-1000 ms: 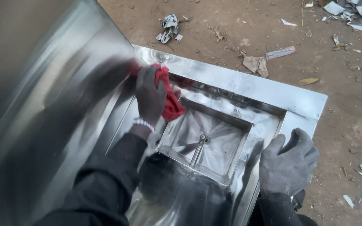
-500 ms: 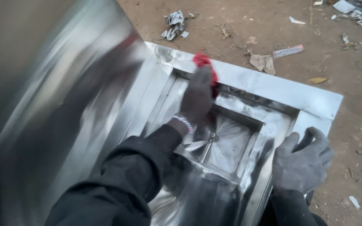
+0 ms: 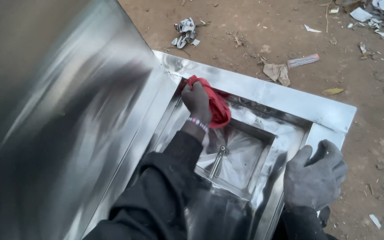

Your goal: Cleaning and polishing a stainless steel sink unit with a red cloth

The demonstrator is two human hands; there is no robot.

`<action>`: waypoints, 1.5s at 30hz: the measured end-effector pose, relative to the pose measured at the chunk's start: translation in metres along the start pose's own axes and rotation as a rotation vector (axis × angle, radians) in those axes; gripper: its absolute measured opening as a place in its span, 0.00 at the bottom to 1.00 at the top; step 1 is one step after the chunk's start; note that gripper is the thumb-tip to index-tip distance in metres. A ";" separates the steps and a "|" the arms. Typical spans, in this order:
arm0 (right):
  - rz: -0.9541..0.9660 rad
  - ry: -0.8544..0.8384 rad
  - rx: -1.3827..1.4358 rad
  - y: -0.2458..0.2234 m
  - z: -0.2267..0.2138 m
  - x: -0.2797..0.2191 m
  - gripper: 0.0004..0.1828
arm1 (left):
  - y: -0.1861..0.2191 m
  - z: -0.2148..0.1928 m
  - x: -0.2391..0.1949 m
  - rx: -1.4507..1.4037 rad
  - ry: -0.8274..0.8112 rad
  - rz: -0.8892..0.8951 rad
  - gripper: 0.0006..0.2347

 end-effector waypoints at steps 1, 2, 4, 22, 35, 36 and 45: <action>-0.008 0.015 0.006 0.000 -0.001 0.000 0.22 | 0.006 0.013 0.002 -0.002 -0.004 -0.030 0.11; 0.000 0.021 0.000 0.000 -0.002 0.001 0.22 | 0.006 0.024 -0.018 -0.004 -0.016 -0.033 0.11; 0.032 -0.027 0.024 -0.002 -0.001 0.002 0.24 | 0.005 0.041 -0.054 -0.008 -0.041 -0.136 0.10; -0.161 0.126 0.265 -0.009 -0.013 -0.002 0.25 | 0.027 0.019 -0.188 -0.506 -0.190 -0.708 0.04; -0.404 -1.092 0.262 0.008 -0.045 -0.075 0.27 | 0.057 -0.152 -0.174 0.059 -0.391 -0.594 0.07; -0.341 -0.973 0.268 0.002 -0.060 -0.072 0.24 | 0.065 -0.175 -0.147 0.225 -0.338 -0.244 0.08; -0.500 -0.583 -0.300 0.026 -0.010 -0.057 0.28 | 0.022 -0.185 -0.015 1.353 -0.469 1.128 0.26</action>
Point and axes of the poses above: each hand's wrist, its own x-axis towards the middle knuckle, its own z-axis out of the palm, y = z × x, the point moved 3 cm from there along x, towards the middle knuckle, and after that the axes turned 11 degrees about z, right-handed, at the moved point
